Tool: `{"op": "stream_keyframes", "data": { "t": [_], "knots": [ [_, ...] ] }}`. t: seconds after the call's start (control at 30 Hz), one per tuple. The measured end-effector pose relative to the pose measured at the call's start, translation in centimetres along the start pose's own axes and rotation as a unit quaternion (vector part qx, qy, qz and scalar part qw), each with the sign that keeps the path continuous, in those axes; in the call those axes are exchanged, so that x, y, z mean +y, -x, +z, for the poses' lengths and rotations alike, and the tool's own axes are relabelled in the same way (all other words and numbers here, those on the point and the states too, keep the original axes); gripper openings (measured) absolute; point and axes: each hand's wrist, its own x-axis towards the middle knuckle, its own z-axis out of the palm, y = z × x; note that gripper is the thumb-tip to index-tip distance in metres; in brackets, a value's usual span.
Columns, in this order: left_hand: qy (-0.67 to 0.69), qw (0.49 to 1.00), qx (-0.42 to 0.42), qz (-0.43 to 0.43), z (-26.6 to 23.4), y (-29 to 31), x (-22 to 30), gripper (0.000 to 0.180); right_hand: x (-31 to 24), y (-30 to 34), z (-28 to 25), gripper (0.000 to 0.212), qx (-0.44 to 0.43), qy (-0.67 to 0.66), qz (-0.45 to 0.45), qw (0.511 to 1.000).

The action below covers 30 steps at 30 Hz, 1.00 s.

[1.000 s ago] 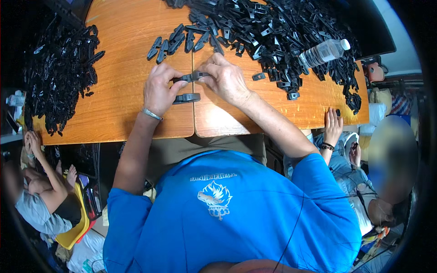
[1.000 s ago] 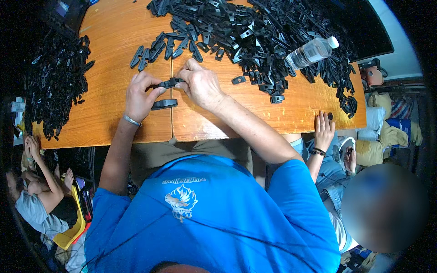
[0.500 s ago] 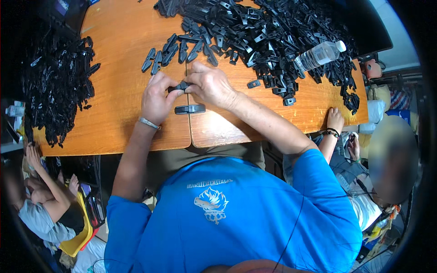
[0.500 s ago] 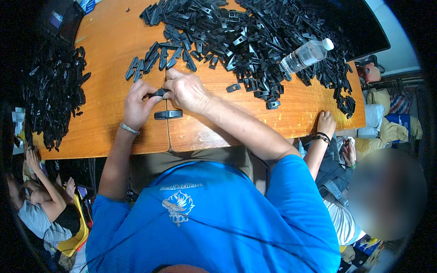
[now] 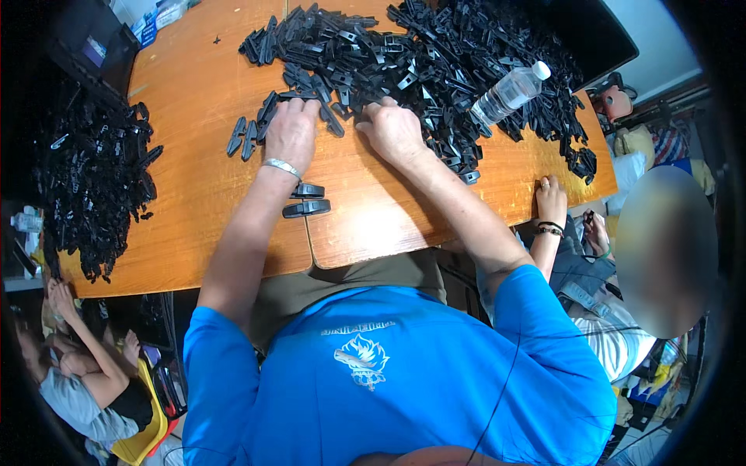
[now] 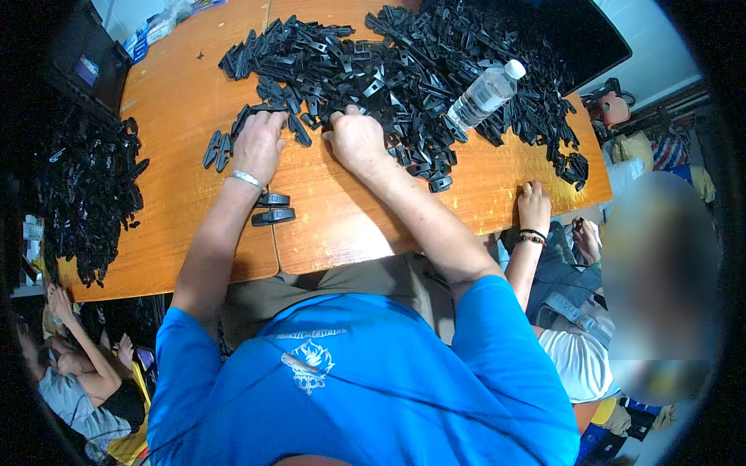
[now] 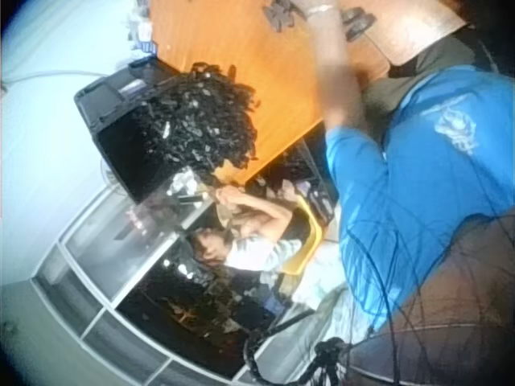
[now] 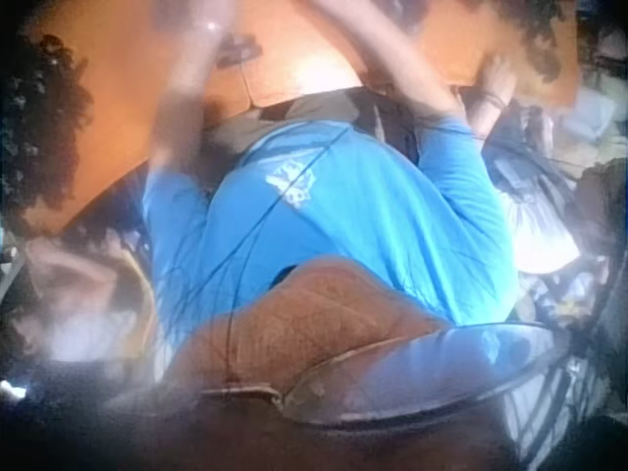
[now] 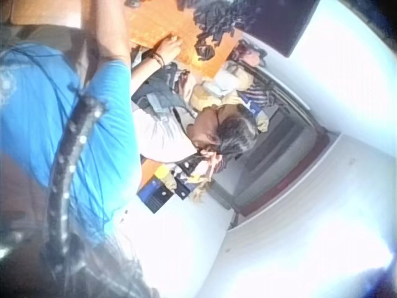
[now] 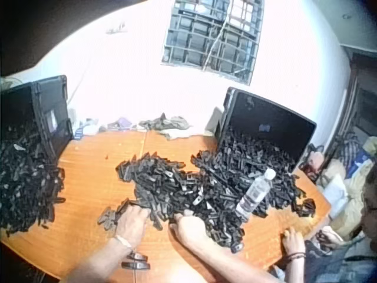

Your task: The person assembles small plastic components by snapping pieces together by hand and stacking them on the table, then clears the assembled pieces aside and sorts through the remaining loose components.

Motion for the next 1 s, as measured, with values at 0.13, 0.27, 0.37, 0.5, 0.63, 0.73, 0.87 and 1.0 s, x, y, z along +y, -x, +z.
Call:
{"op": "stream_keyframes", "data": {
  "t": [0.13, 0.27, 0.37, 0.5, 0.63, 0.73, 0.87, 1.0],
  "knots": [
    [-0.003, 0.998, 0.045, 0.032, -0.4, 0.6, 0.1, 0.032, 0.2, 0.6, 0.9, 0.025, 0.017, -0.011, -0.009, 1.0],
    [0.05, 0.999, 0.015, 0.017, -2.7, 3.1, -0.2, 0.039, 0.4, 2.1, 0.0, 0.026, 0.014, -0.073, -0.059, 0.995],
    [0.165, 0.985, -0.035, -0.032, -4.4, 4.7, 0.6, 0.033, 0.4, 2.9, -1.1, 0.023, -0.023, -0.078, -0.063, 0.995],
    [0.174, 0.98, -0.078, -0.054, -4.5, 5.5, 0.2, 0.032, -1.1, 3.3, -1.7, 0.024, -0.052, -0.055, -0.054, 0.996],
    [0.122, 0.992, -0.029, -0.011, -4.0, 5.6, -0.4, 0.032, -1.3, 2.8, -1.5, 0.02, -0.066, -0.007, -0.054, 0.996],
    [0.095, 0.995, -0.041, 0.002, -3.3, 6.0, -0.7, 0.034, -2.8, 3.0, -2.6, 0.021, -0.078, 0.02, -0.042, 0.996],
    [0.115, 0.993, -0.033, -0.015, -3.6, 5.7, -1.1, 0.039, -4.4, 3.7, -3.2, 0.036, -0.071, -0.099, -0.028, 0.992],
    [0.22, 0.968, -0.09, -0.079, -4.6, 5.5, -0.7, 0.035, -5.4, 4.3, -2.1, 0.034, -0.047, -0.231, -0.047, 0.971]
  ]
}}
